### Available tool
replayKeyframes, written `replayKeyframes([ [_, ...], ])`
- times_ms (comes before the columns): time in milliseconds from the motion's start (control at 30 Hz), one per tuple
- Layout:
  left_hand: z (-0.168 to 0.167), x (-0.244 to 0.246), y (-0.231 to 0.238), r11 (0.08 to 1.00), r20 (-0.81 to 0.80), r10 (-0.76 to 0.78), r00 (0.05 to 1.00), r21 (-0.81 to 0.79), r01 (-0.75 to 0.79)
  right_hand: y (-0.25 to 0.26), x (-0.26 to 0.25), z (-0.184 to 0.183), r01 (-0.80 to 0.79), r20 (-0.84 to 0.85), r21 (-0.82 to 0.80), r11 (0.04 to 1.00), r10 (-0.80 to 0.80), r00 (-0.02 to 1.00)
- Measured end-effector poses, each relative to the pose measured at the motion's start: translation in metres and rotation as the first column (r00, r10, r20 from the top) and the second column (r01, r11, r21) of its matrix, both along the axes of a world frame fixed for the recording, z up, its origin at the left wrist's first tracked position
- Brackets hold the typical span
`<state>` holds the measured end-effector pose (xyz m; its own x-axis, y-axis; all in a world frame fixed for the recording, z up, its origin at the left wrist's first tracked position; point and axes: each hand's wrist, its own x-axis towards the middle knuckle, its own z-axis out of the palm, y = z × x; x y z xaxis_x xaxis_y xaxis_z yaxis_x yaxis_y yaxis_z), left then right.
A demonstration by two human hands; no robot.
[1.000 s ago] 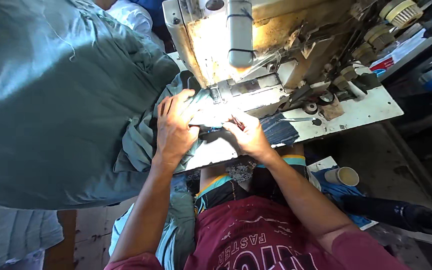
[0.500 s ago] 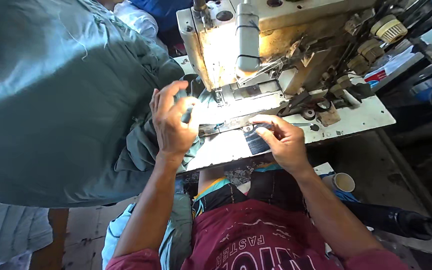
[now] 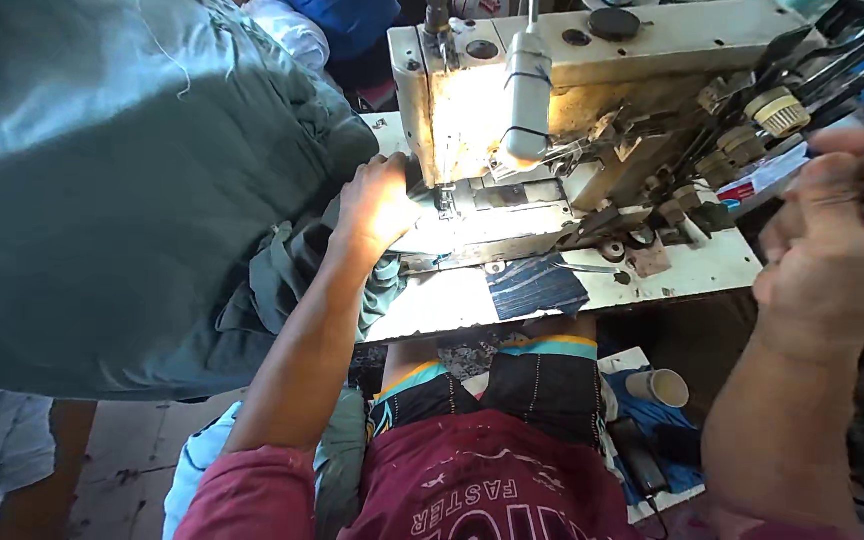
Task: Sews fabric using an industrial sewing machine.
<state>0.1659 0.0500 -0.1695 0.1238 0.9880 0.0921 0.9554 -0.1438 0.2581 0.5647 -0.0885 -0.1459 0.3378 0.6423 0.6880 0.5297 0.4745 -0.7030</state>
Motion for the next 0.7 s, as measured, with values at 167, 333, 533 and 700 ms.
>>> replayKeyframes([
  [167, -0.021, -0.001, 0.002, 0.995, 0.044, 0.003, 0.999, 0.096, -0.007, 0.036, 0.056, -0.004, 0.182, -0.07, -0.014, 0.983, -0.183, 0.981],
  [333, -0.045, -0.004, -0.006, 0.959, 0.094, -0.014, 0.995, 0.282, -0.013, 0.073, 0.095, -0.011, 0.118, -0.12, -0.173, 0.978, -0.14, 0.983],
  [533, -0.046, 0.0, -0.008, 0.933, 0.089, 0.013, 0.996, 0.356, -0.044, 0.114, 0.098, 0.018, -0.373, -0.303, -0.259, 0.891, 0.292, 0.907],
  [700, -0.044, 0.006, -0.011, 0.928, 0.065, -0.017, 0.998, 0.371, -0.009, 0.122, 0.102, 0.024, -0.371, -0.306, -0.307, 0.876, 0.278, 0.911],
])
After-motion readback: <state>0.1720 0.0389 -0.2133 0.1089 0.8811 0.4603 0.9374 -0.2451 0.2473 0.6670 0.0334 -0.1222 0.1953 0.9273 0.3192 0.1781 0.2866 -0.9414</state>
